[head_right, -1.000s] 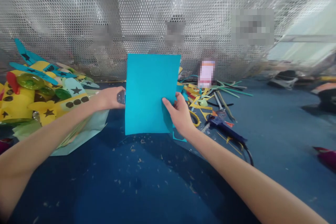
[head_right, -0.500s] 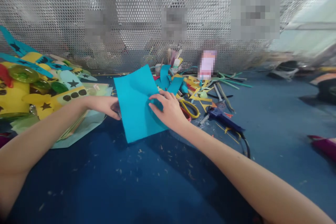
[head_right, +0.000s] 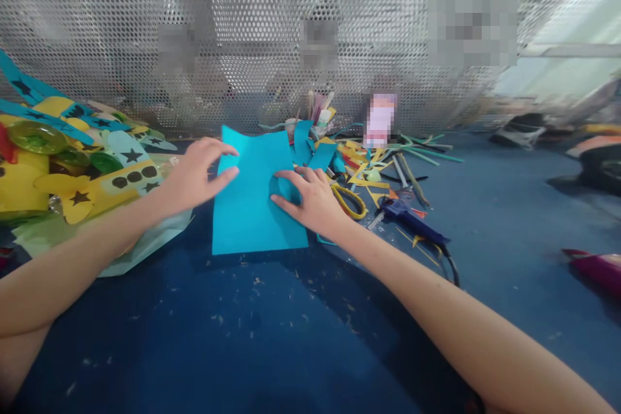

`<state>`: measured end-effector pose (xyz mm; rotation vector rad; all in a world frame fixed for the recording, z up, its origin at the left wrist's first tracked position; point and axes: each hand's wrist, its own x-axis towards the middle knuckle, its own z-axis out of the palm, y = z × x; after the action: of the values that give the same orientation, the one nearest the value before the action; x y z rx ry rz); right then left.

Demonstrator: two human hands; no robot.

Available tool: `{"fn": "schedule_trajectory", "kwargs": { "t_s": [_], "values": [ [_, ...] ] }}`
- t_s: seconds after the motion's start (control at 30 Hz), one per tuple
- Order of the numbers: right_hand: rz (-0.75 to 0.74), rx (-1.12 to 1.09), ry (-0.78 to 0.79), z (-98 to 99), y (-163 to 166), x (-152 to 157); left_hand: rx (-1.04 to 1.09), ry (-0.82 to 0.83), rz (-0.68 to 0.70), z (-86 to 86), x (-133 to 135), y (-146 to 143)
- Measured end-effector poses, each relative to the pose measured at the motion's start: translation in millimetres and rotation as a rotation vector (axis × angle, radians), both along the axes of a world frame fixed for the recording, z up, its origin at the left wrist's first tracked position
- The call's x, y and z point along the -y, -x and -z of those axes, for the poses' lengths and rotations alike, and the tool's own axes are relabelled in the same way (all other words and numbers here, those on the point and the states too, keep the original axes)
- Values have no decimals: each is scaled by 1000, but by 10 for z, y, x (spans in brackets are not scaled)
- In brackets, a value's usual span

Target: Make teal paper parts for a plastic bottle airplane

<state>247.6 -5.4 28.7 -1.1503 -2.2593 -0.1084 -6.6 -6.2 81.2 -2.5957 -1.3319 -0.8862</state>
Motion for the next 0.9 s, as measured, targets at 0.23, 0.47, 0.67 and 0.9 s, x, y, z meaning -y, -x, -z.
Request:
{"fn": "schedule_trajectory", "kwargs": {
  "t_s": [0.23,0.47,0.67,0.9],
  "values": [
    [-36,-237,158,-106,-105,-85,-410,29,88,164,268,-374],
    [21,-196,244,79,-328,-375,-405,36,20,121,82,-290],
    [15,-111,173,183,-225,-320,-421,170,29,82,92,-247],
    [-13,-218,207,175,-106,-154,-432,368,12,144,26,-233]
  ]
}}
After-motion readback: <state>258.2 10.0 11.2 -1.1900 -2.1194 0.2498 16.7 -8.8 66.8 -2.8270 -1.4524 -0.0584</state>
